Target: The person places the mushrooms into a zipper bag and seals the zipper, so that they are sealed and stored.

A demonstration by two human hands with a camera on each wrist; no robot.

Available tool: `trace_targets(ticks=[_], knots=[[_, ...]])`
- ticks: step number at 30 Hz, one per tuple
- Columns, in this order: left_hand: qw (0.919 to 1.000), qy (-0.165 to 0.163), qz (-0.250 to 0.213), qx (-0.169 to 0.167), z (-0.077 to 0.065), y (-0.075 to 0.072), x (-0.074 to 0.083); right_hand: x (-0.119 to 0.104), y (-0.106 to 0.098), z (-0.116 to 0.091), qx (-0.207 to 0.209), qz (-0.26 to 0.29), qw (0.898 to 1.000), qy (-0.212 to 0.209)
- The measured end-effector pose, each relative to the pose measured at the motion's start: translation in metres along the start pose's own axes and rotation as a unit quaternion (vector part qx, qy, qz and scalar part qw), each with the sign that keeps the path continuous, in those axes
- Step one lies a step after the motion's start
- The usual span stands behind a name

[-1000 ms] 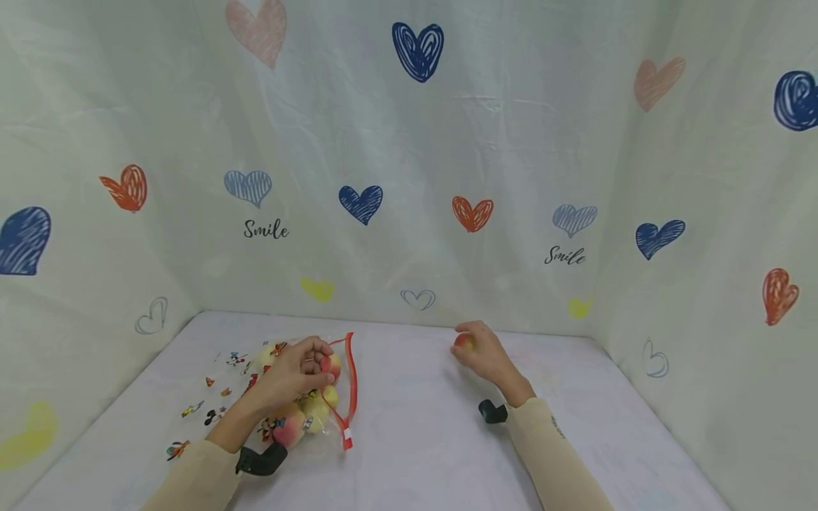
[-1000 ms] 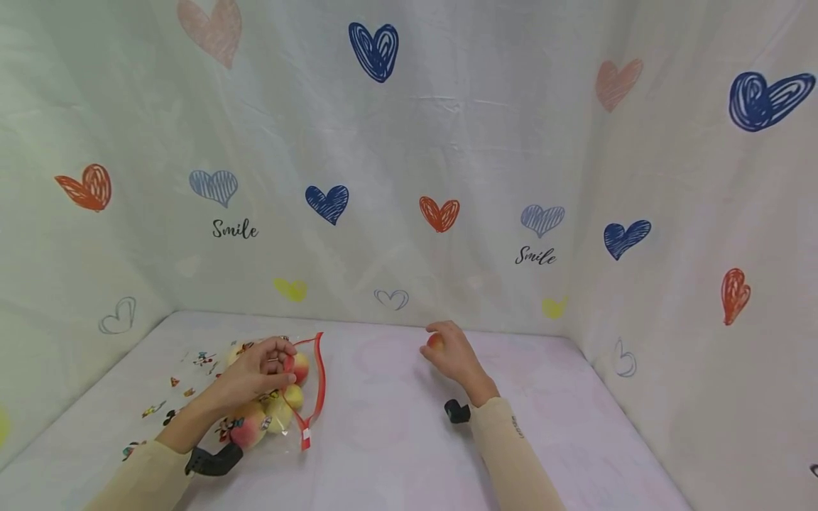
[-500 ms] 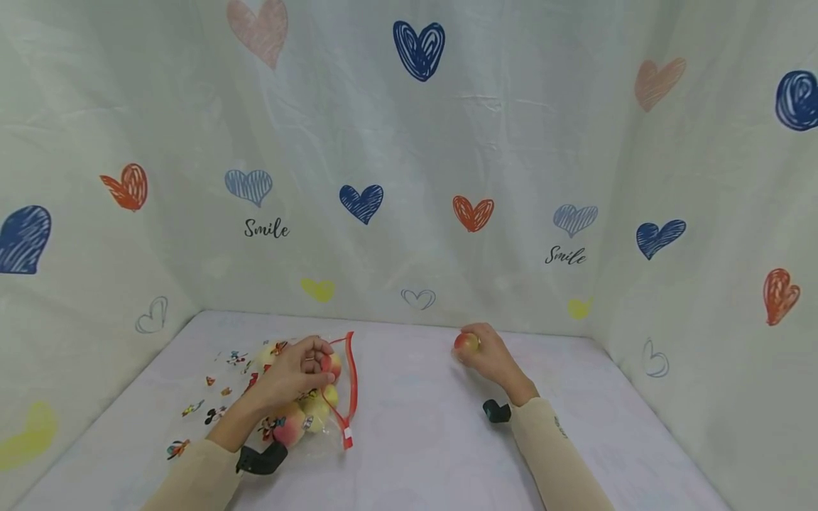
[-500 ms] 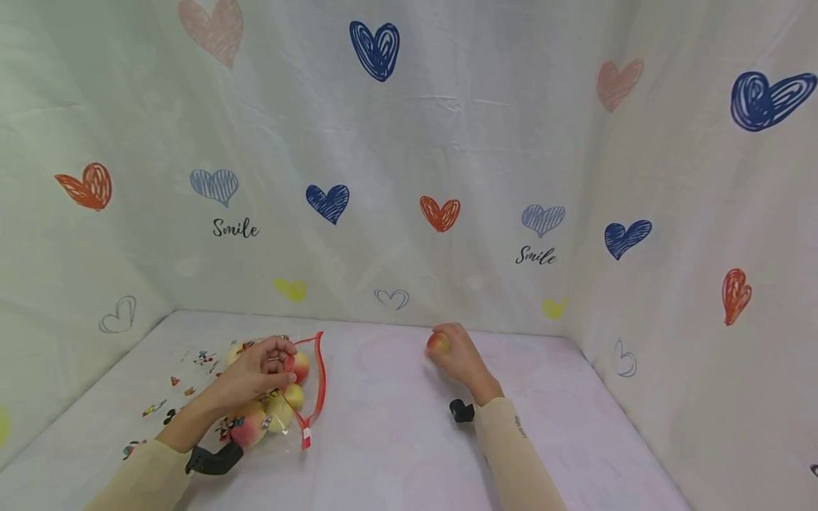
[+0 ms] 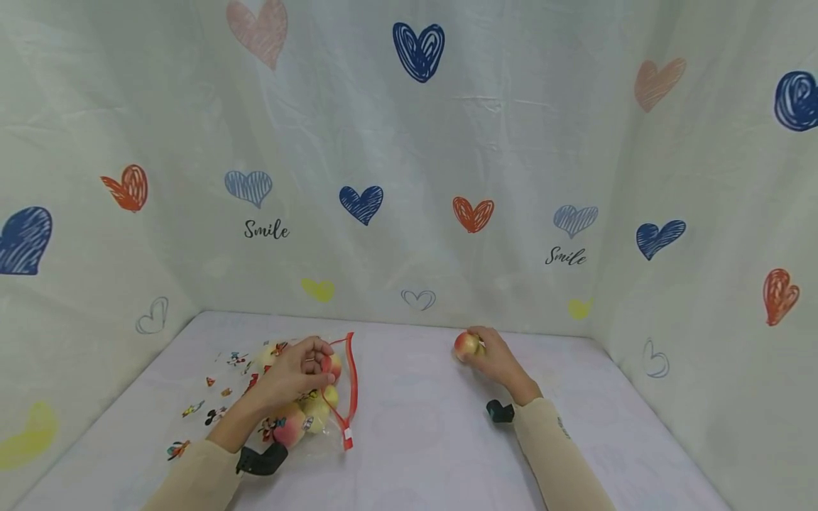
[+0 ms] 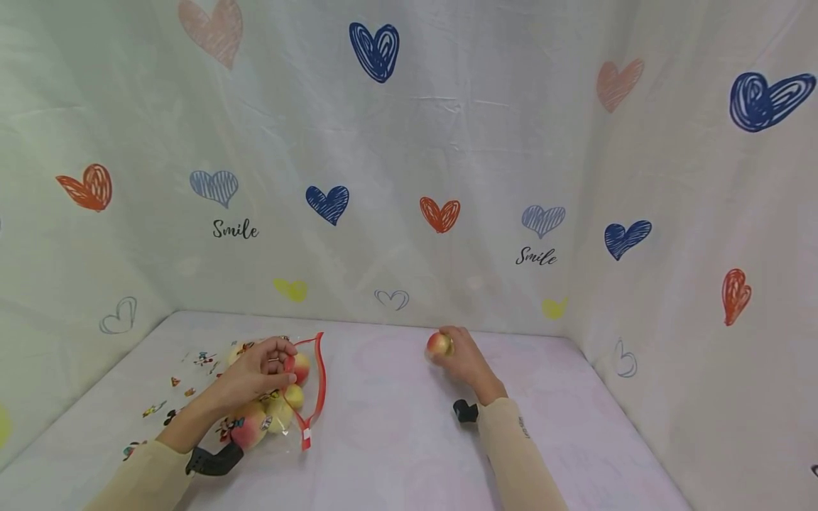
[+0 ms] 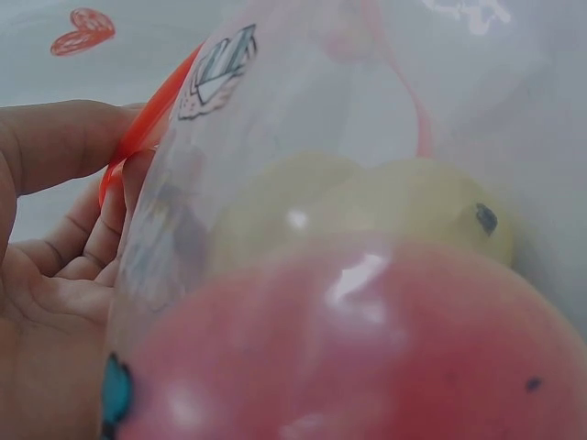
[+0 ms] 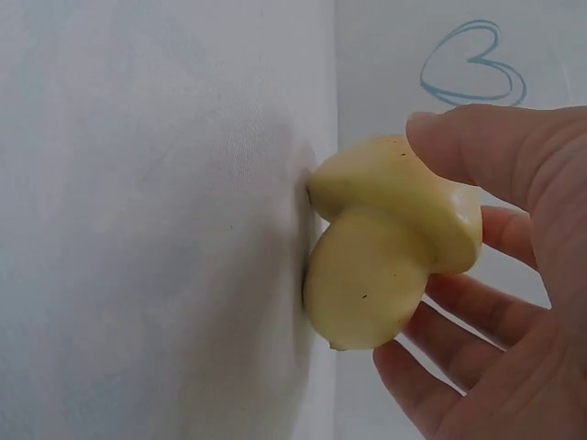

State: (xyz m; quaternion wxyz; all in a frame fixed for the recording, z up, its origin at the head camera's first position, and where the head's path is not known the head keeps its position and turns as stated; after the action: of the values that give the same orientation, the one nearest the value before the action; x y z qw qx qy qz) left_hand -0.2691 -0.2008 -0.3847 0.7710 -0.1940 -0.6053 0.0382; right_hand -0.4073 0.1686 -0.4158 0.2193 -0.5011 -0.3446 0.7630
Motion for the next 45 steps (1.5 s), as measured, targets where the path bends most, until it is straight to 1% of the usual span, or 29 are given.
trace_targets(ticks=[4,9,12,19,27,33,45], knots=[[1.0000,-0.001,-0.001,0.001,-0.0002,0.0001,0.0003,0.0008,-0.0014,-0.0006,-0.009,0.001,1.000,0.003],[1.0000,0.000,-0.006,0.001,0.0002,0.0001,0.0001,0.0015,-0.0017,-0.0005,-0.011,0.006,1.000,-0.008],[1.0000,0.001,-0.008,0.000,0.0005,0.0002,-0.0002,0.0034,-0.0004,0.0000,-0.013,0.012,1.000,-0.001],[1.0000,0.003,-0.009,-0.002,0.0008,0.0003,-0.0005,0.0044,0.0018,0.0005,-0.011,0.024,1.000,0.000],[0.9999,0.005,-0.014,-0.004,0.0004,0.0007,0.0001,0.0052,0.0020,0.0008,-0.007,0.016,1.000,0.004],[1.0000,0.002,-0.008,-0.001,0.0002,0.0010,0.0002,0.0034,0.0022,0.0002,-0.008,0.013,1.000,0.017],[1.0000,0.003,-0.001,0.002,0.0005,0.0010,0.0004,0.0025,0.0008,0.0019,-0.001,0.009,1.000,0.023]])
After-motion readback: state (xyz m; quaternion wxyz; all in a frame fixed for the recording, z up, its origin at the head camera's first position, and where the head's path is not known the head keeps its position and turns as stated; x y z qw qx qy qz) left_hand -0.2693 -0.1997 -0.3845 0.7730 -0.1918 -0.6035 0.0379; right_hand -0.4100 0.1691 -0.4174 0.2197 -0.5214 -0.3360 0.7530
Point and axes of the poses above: each hand's wrist, its own z-axis towards the middle knuckle, its own y-axis out of the palm, x = y × z, the point moved 4 cm from there along z, towards the middle knuckle, and after that the axes turned 1 degree about z, right-handed, at the moved point
